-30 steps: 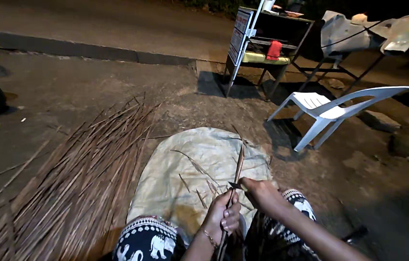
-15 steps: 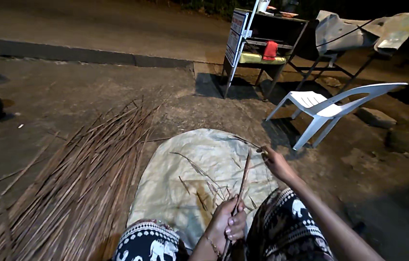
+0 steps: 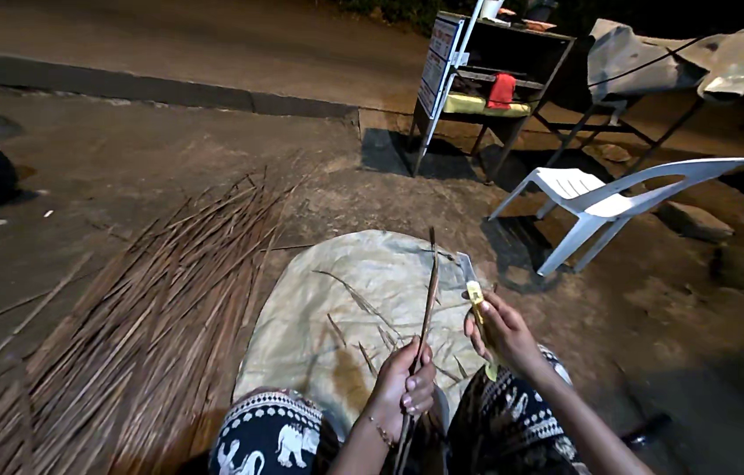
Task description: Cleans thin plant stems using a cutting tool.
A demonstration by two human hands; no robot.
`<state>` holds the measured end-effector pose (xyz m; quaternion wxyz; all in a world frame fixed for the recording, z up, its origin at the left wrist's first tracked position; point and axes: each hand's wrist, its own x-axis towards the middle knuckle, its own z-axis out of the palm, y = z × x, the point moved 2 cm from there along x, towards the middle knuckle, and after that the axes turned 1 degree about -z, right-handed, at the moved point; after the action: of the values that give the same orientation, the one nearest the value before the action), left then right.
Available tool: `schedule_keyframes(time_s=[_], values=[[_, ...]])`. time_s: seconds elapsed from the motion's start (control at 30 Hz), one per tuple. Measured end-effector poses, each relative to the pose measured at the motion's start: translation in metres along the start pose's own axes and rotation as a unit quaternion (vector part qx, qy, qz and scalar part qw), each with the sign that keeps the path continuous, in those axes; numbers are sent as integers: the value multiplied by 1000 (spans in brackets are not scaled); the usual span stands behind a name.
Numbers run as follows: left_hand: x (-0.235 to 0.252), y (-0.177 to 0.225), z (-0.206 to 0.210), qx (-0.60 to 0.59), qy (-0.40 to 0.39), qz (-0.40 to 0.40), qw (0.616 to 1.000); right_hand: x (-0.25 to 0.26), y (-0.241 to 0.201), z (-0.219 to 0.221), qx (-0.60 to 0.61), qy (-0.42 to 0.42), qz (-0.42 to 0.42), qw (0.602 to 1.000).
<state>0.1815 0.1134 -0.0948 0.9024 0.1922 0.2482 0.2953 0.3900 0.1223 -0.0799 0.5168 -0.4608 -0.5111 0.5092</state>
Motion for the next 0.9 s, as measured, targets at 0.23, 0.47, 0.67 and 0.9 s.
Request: schedule_keyframes(time_s=[0.23,0.47,0.67,0.9], values=[[0,1,2,6,7,-2,1000,-23,-28,29,-494,-21,-122,861],[0,-2,0,-56,-77,-20,995,-26,-3,27,-635,-55,-319,701],[3,-6,-1,-56,-87,-42,994,-21,5,12,-671,-64,-317,667],[9,-8,-4,-84,-93,-51,991,-10,8,5,-679,-44,-323,658]])
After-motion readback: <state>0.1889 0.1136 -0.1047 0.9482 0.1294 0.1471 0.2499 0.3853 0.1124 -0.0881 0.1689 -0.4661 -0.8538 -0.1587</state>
